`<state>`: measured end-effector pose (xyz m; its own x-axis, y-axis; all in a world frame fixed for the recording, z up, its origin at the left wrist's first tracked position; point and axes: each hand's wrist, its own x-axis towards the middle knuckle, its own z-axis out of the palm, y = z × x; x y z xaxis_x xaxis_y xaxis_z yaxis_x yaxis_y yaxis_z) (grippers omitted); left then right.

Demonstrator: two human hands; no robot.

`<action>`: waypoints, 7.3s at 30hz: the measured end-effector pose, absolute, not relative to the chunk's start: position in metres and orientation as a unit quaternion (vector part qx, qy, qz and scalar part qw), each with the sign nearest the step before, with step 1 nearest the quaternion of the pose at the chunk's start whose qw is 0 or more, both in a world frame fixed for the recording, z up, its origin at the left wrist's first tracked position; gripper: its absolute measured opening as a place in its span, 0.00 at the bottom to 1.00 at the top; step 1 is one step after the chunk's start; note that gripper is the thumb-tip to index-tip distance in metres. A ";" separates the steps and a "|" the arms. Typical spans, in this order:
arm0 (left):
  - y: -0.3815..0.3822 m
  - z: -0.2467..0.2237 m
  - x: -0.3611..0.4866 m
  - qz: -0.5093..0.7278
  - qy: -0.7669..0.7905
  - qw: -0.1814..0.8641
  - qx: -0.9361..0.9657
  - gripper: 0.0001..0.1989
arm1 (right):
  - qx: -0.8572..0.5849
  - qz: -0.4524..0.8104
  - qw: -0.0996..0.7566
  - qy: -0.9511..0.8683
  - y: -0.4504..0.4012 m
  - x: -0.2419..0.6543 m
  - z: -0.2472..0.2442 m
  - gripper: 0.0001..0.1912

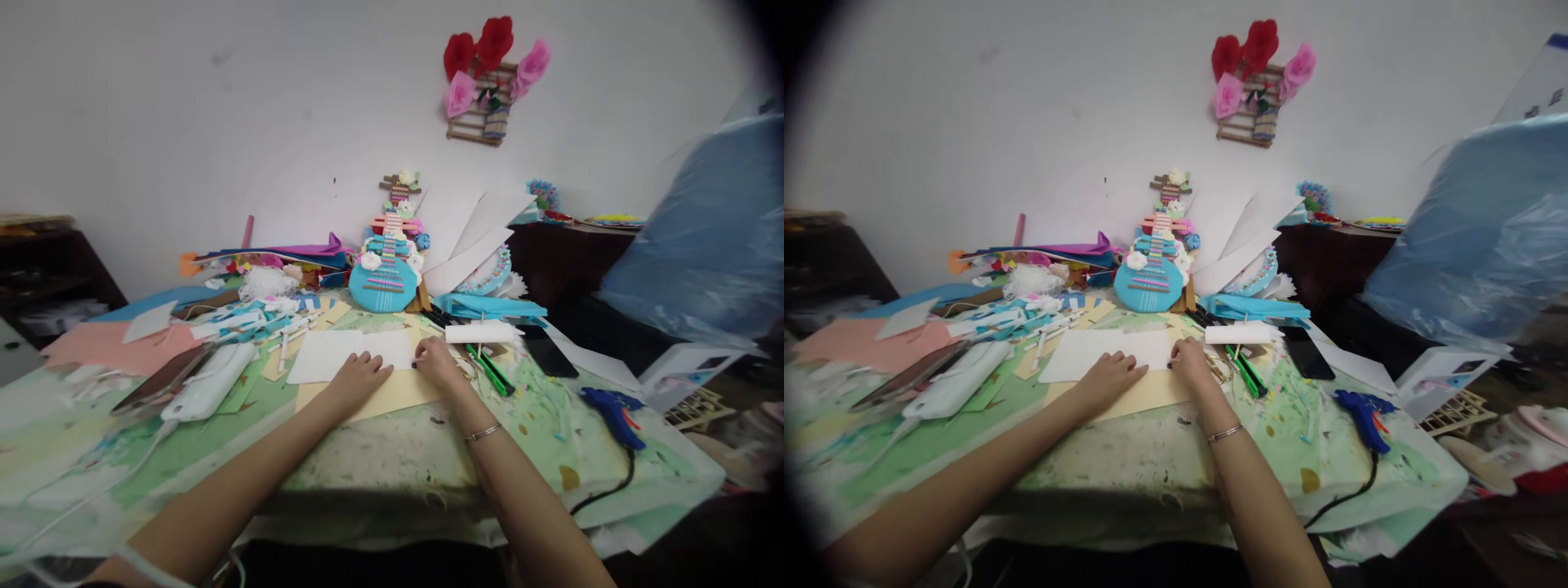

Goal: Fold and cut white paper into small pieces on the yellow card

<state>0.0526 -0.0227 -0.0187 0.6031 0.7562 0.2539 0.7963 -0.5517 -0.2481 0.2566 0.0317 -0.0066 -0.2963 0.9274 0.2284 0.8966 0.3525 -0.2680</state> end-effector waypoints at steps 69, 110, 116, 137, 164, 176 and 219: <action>-0.079 -0.022 0.064 -0.141 -0.587 0.165 -0.780 0.16 | -0.694 -0.066 0.136 -0.703 -0.060 0.232 -0.021 0.19; -0.070 -0.037 0.061 -0.158 -0.591 0.106 -0.784 0.21 | -0.509 0.033 0.167 -0.844 -0.053 0.227 -0.027 0.22; -0.068 -0.040 0.060 -0.167 -0.580 0.118 -0.789 0.20 | -0.520 0.028 0.177 -0.835 -0.051 0.226 -0.029 0.22; -0.055 -0.036 0.030 -0.273 -0.652 -0.049 -0.706 0.20 | -0.571 0.042 0.189 -0.798 0.003 0.235 -0.021 0.25; -0.064 -0.037 0.048 -0.136 -0.555 0.063 -0.818 0.23 | -0.588 0.065 0.261 -0.762 0.011 0.243 -0.030 0.20; -0.070 -0.025 0.066 -0.115 -0.575 0.086 -0.806 0.28 | -0.580 0.052 0.266 -0.768 0.011 0.243 -0.033 0.20; -0.079 -0.022 0.076 -0.159 -0.657 0.147 -0.722 0.18 | -0.647 0.031 0.241 -0.723 0.008 0.239 -0.030 0.18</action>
